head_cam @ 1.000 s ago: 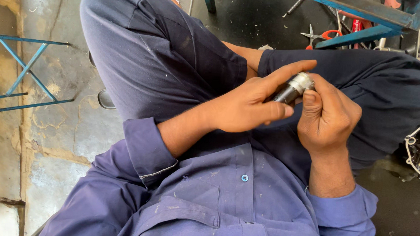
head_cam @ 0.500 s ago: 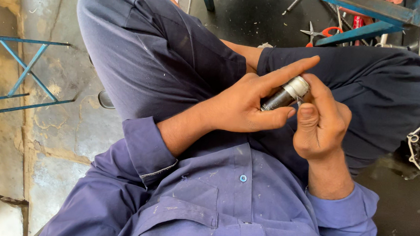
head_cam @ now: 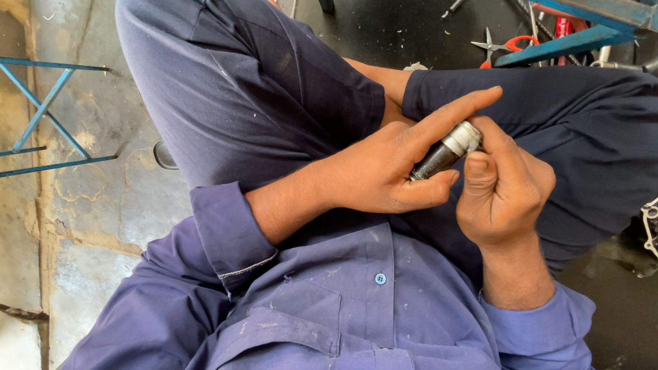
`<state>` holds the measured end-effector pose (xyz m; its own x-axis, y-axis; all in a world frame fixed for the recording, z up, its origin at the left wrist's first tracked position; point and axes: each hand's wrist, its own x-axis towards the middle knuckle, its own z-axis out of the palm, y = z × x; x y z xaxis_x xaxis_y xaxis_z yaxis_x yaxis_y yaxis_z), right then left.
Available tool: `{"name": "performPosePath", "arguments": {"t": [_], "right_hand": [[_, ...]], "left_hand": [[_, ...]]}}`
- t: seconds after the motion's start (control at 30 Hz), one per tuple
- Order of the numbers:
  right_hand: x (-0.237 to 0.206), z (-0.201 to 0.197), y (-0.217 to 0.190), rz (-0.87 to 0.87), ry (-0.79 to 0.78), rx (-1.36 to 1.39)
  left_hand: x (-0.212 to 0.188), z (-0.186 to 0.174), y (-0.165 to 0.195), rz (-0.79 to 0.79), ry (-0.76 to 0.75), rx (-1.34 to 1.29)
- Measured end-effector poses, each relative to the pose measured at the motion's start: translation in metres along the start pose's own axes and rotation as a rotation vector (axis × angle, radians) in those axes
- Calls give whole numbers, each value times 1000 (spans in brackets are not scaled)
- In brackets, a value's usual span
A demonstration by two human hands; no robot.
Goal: The person sits cross-legged and uses a small metal file to scrape and clean the surface of a cylindrical metal part. They rotate the part in their hands to access different areas and continue filing until the end of the clip.
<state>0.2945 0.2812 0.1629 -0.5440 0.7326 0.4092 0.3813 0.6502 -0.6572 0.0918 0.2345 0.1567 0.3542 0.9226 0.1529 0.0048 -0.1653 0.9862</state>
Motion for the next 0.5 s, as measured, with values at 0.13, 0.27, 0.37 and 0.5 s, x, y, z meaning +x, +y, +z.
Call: {"name": "performPosePath", "arguments": {"t": [0.13, 0.27, 0.37, 0.5], "right_hand": [[-6, 2, 4, 45, 10, 72], [-10, -5, 9, 303, -46, 474], [-12, -4, 6, 359, -109, 605], [-8, -4, 1, 196, -164, 403]], "left_hand": [[0, 2, 1, -59, -7, 0], [-2, 0, 0, 34, -3, -23], [-6, -1, 0, 46, 13, -51], [-12, -2, 1, 35, 28, -54]]}}
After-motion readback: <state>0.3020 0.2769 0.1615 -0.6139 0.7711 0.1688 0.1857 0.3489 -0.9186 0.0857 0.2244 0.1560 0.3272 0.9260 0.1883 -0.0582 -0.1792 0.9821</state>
